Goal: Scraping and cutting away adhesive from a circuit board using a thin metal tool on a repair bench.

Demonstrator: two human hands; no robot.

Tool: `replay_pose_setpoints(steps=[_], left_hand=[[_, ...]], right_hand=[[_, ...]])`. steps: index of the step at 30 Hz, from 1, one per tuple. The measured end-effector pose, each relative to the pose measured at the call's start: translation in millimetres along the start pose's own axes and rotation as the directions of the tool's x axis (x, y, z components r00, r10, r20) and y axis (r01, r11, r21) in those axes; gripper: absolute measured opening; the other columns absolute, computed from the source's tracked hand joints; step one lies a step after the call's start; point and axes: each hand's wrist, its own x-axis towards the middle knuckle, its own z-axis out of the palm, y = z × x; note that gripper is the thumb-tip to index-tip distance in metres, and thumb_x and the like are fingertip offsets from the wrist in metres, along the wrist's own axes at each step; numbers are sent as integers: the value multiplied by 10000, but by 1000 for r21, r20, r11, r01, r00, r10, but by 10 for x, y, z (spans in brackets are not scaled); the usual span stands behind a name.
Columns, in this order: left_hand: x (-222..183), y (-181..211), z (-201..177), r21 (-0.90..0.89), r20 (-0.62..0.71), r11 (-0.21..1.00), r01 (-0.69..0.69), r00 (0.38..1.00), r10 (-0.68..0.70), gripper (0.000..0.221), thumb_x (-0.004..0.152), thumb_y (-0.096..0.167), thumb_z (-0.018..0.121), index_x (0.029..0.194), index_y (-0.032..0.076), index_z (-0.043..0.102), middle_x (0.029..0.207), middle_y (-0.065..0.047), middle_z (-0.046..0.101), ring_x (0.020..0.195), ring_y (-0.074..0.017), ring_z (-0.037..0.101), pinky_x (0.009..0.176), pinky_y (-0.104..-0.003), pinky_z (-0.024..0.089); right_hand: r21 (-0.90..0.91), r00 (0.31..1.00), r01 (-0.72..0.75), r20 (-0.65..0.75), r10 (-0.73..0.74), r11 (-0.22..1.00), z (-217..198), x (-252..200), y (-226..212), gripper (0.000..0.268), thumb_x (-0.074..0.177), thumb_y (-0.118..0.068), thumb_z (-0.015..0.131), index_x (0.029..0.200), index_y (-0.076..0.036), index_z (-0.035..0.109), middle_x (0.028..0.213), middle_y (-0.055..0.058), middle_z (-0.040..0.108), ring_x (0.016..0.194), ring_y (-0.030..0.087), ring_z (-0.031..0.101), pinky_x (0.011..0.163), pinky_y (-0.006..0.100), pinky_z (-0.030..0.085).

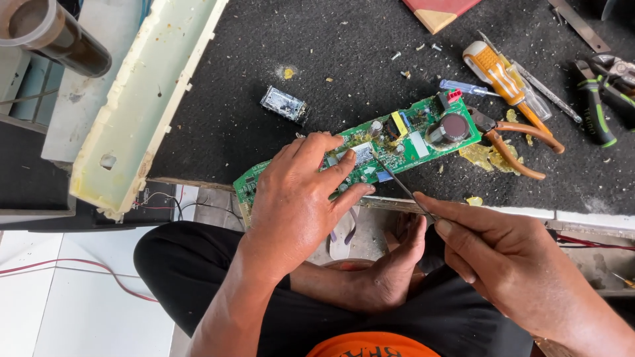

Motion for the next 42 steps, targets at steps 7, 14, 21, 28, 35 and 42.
replay_pose_setpoints(steps=[7,14,21,28,35,42], left_hand=[[7,9,-10,1,-11,1000,-1,1000,1,349,872,271,896,1053,2,766,1115,-113,599,942,-295,649,810,-443,557],[-1,3,-7,1,-10,1000,-3,1000,3,347,870,267,893,1057,2,768,1114,-117,606,937,-299,652,799,-446,559],[9,11,-23,-5,3,1000,0,1000,0,341,885,267,876,1059,-5,766,1106,-115,593,925,-302,642,794,-455,552],[21,12,-20,15,19,1000,-1,1000,1,336,879,276,875,1056,9,773,1112,-106,601,936,-296,642,803,-440,552],[18,9,-3,2,29,1000,-11,1000,11,346,888,272,876,1053,-13,768,1111,-126,597,948,-312,642,791,-455,559],[24,16,2,24,15,1000,-17,1000,17,344,863,284,898,1034,12,774,1119,-117,606,960,-293,643,818,-447,552]], right_hand=[[-269,999,24,-19,-30,963,-48,-9,-52,477,963,-98,599,1382,-167,815,574,6,389,532,121,289,458,287,191],[-538,992,99,-17,-129,837,-84,71,-106,441,926,-178,643,1322,-264,819,816,-110,687,704,26,449,590,201,402],[-533,978,202,60,-202,822,-204,181,-60,414,911,-153,660,1291,-210,814,983,-146,858,794,-19,553,670,170,483],[-567,974,225,103,-203,792,-252,260,-120,422,937,-165,651,1309,-247,830,659,-115,557,557,79,341,462,229,311],[-507,979,204,122,-165,838,-240,300,-100,422,914,-158,661,1310,-202,801,1067,-154,837,789,-15,528,659,174,483],[-123,990,80,126,-65,989,-154,279,-2,443,962,-119,601,1366,-108,782,531,-12,306,481,110,252,428,301,165]])
